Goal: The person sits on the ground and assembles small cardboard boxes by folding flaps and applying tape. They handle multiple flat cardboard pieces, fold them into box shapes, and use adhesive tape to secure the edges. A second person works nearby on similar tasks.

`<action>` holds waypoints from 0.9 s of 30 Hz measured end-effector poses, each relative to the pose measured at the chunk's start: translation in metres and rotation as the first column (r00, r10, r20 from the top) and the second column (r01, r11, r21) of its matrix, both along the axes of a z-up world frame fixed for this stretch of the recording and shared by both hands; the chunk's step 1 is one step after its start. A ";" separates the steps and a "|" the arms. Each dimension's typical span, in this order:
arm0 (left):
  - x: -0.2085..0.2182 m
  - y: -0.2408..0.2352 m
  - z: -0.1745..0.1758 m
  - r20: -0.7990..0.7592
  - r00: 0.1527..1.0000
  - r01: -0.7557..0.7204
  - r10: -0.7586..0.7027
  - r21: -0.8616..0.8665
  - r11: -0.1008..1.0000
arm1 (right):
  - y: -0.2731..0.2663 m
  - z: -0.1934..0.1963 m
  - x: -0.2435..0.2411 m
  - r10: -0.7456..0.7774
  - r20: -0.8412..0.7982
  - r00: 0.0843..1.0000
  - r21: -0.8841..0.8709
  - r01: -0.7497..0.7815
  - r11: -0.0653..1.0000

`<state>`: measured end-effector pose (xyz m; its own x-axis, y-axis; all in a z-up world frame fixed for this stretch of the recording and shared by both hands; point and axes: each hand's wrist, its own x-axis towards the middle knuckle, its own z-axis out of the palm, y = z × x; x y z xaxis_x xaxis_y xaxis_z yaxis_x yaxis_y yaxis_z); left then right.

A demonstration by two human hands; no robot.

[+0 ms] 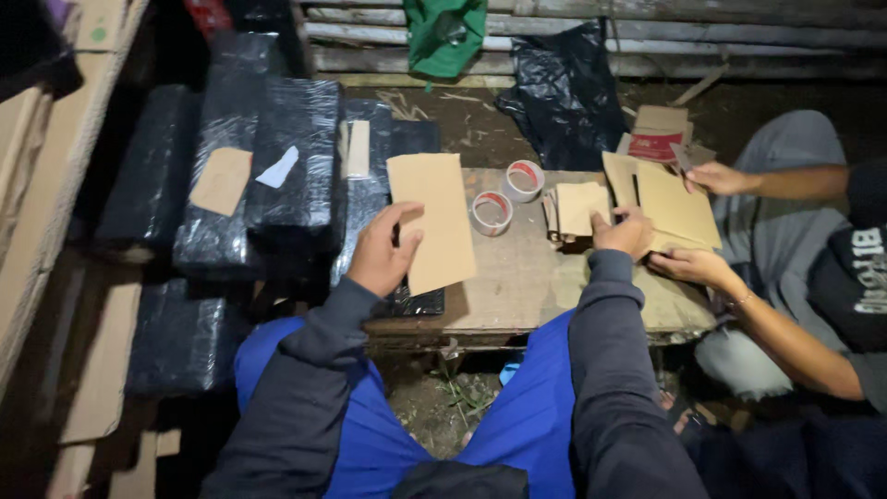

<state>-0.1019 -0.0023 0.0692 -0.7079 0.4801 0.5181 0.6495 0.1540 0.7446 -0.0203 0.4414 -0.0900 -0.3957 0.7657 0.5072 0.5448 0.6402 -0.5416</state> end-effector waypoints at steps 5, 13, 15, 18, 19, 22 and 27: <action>-0.016 0.029 -0.006 0.349 0.937 -0.036 -0.030 0.179 0.983 | -0.073 0.078 -0.011 0.499 -0.230 0.836 0.055 -0.501 0.864; -0.009 0.059 0.007 0.342 0.914 0.107 -0.220 0.320 0.941 | -0.153 0.107 -0.007 0.640 -0.697 0.325 -0.285 -0.944 0.169; -0.002 0.050 0.013 0.030 0.995 0.093 -0.094 0.046 0.995 | -0.113 0.105 -0.005 0.666 -0.486 0.567 -0.083 -0.788 0.610; -0.001 0.029 0.022 0.002 1.000 -0.004 0.004 -0.276 0.961 | -0.046 0.085 0.006 0.417 -0.558 0.717 -0.288 -0.639 0.713; -0.001 0.027 0.023 0.013 1.000 0.006 -0.003 -0.273 0.962 | -0.028 0.073 0.011 0.382 -0.594 0.708 -0.288 -0.631 0.720; -0.003 0.027 0.023 0.010 1.000 0.024 -0.022 -0.241 0.970 | 0.011 0.034 0.020 0.231 -0.680 0.696 -0.454 -0.647 0.612; -0.004 0.028 0.013 -0.056 0.996 0.048 -0.065 -0.269 0.962 | 0.045 -0.008 0.034 0.345 -0.672 0.656 -0.499 -0.745 0.443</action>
